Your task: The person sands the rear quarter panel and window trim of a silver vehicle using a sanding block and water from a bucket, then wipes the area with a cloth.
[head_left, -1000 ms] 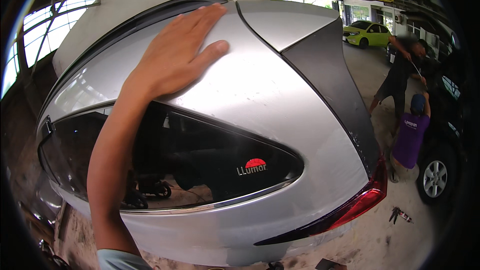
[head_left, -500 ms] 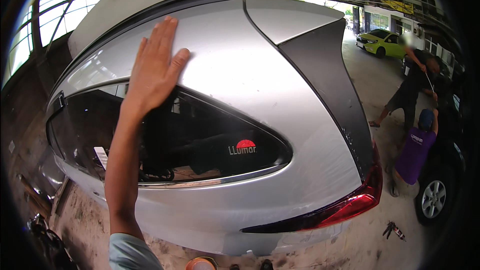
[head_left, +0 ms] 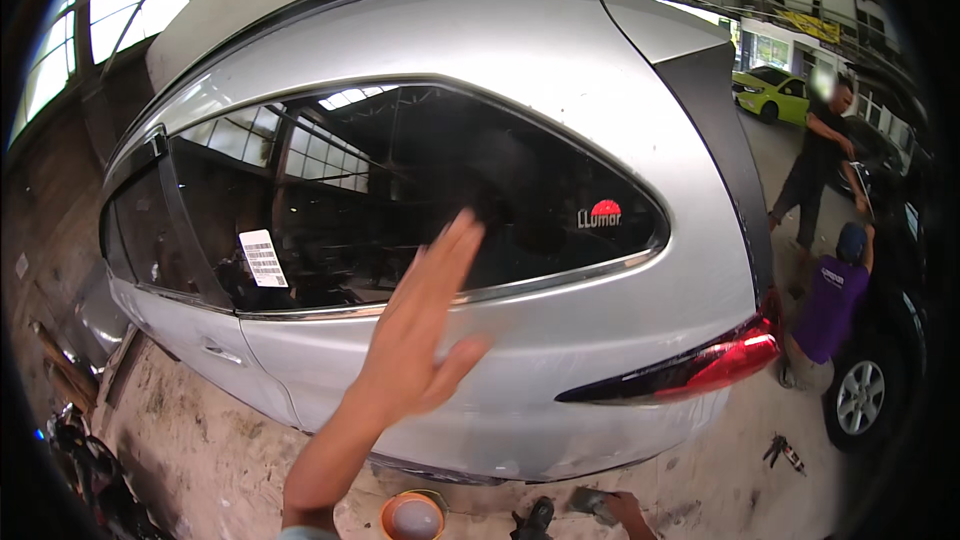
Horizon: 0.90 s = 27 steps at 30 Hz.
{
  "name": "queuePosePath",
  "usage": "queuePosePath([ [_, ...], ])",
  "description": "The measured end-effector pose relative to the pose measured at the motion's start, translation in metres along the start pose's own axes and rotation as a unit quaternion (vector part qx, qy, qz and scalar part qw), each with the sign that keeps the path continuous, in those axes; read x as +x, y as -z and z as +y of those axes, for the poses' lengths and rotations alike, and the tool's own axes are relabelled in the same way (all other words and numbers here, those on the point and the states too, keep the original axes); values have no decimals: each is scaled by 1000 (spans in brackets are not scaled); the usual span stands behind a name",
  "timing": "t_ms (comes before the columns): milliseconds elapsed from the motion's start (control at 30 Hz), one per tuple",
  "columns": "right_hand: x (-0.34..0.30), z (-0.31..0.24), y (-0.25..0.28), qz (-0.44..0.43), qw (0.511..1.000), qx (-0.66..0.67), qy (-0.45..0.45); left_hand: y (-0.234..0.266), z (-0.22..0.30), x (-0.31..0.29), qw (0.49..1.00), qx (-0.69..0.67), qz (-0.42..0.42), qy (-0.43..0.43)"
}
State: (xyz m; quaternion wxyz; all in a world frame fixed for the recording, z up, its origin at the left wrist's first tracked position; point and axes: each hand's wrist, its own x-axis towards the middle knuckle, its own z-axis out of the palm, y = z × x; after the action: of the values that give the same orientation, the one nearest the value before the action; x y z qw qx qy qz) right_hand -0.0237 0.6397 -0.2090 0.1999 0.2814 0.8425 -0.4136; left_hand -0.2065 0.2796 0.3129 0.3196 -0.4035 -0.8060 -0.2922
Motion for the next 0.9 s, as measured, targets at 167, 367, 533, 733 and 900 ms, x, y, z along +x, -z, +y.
queuePosePath([
  [167, -53, -160, -92, -222, 952, 48, 205, 13, -16, -239, 915, -129, -2, 382],
  [367, -130, -267, -234, -416, 866, 23, 277, -26, 12, -543, 720, -335, 102, 599],
  [533, -143, -251, -388, -485, 778, -207, 342, -15, 37, -673, 629, -254, 153, 718],
  [733, -90, -176, -503, -382, 900, -109, 181, -29, 8, -753, 587, -142, 134, 786],
  [900, -6, -141, -589, -415, 899, -139, -24, -105, -67, -881, 550, -56, 133, 822],
])
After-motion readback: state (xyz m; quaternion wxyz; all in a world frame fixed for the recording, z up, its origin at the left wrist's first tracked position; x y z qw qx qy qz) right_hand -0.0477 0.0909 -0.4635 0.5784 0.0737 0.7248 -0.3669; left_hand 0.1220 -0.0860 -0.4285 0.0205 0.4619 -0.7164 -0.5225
